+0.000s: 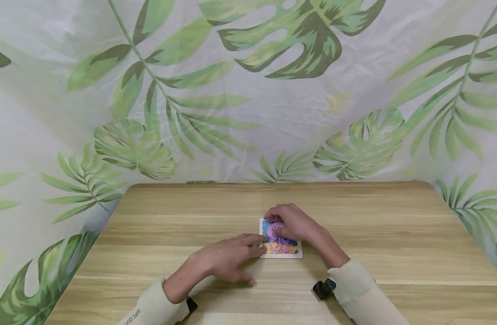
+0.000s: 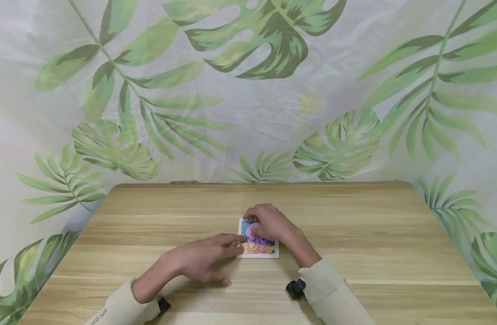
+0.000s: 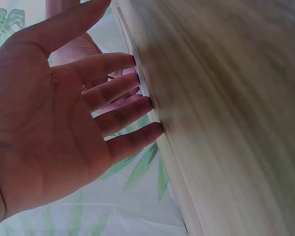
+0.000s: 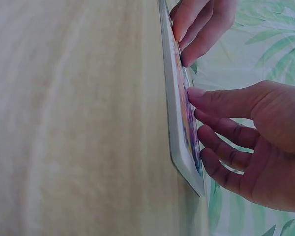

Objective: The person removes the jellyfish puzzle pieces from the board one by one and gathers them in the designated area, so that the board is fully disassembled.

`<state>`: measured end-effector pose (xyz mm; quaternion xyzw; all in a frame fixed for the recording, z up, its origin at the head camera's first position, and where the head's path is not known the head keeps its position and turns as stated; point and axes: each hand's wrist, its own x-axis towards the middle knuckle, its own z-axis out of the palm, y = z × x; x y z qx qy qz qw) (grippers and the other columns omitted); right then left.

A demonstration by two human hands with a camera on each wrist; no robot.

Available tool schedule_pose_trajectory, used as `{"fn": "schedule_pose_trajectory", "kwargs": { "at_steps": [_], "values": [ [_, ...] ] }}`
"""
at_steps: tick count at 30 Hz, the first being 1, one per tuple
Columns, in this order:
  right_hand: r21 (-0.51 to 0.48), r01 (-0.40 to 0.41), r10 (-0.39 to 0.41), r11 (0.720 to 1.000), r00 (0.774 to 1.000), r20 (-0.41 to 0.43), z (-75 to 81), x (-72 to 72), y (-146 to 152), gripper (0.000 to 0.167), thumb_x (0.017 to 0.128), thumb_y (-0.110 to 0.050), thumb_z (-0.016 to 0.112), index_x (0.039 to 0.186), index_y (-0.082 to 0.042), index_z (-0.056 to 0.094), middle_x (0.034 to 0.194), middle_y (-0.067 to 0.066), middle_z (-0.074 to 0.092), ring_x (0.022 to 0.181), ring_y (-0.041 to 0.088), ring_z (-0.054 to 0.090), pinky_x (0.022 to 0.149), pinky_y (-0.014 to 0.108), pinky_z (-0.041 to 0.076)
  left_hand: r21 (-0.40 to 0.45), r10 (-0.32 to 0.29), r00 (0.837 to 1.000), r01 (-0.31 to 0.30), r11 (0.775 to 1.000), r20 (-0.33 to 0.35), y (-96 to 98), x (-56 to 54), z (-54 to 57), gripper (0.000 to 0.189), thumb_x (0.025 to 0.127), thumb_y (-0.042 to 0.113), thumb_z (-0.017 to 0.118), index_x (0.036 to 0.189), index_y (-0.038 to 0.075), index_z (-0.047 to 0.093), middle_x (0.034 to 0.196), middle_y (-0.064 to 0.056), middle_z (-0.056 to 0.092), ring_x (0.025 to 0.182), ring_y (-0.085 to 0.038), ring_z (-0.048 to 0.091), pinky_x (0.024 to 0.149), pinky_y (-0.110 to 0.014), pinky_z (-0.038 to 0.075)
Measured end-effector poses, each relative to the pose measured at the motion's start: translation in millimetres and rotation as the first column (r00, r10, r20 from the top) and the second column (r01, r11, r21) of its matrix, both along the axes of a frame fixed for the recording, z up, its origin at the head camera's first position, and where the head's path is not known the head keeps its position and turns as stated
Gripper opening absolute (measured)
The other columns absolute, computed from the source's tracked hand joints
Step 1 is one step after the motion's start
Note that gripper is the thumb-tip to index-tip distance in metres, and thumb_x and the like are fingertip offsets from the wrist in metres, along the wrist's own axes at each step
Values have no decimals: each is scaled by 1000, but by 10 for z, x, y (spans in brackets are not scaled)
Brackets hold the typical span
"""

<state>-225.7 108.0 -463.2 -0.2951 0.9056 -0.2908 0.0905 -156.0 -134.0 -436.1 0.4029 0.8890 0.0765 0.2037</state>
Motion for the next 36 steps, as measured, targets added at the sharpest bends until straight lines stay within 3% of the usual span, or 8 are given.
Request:
{"fn": "schedule_pose_trajectory", "kwargs": {
  "at_steps": [7, 14, 19, 36],
  "values": [
    [11, -20, 20, 1000, 1000, -18, -19, -13, 4, 38, 92, -3, 80, 129, -7, 75, 111, 6, 77, 104, 20, 69, 96, 41, 58, -7, 2, 1000, -2, 1000, 10, 11, -6, -13, 81, 94, 47, 81, 162, 15, 49, 176, -5, 33, 161, -28, 36, 128, -48, 40],
    [36, -13, 11, 999, 998, 57, -37, -45, -9, 44, 94, -2, 77, 137, -9, 71, 117, 4, 73, 98, 15, 60, 89, 34, 54, -1, 14, 999, -14, 1000, 30, 13, -19, -19, 81, 94, 47, 81, 162, 17, 50, 176, -3, 33, 161, -27, 36, 128, -48, 40],
    [22, -11, 9, 1000, 997, 81, -66, -55, 10, 40, 94, 1, 76, 133, -9, 75, 125, 6, 73, 100, 16, 60, 91, 37, 55, 13, 26, 998, -27, 1000, 48, 12, -25, -22, 79, 94, 45, 81, 162, 18, 51, 176, -2, 33, 161, -26, 36, 127, -48, 41],
    [-125, -5, 15, 992, 997, 77, -133, -64, 51, 29, 95, -4, 73, 123, -13, 74, 108, 3, 70, 92, 13, 58, 84, 30, 52, 18, 35, 997, -36, 999, 66, -3, -28, -44, 79, 94, 46, 81, 162, 19, 50, 177, 0, 31, 162, -25, 33, 128, -49, 41]
  ]
}}
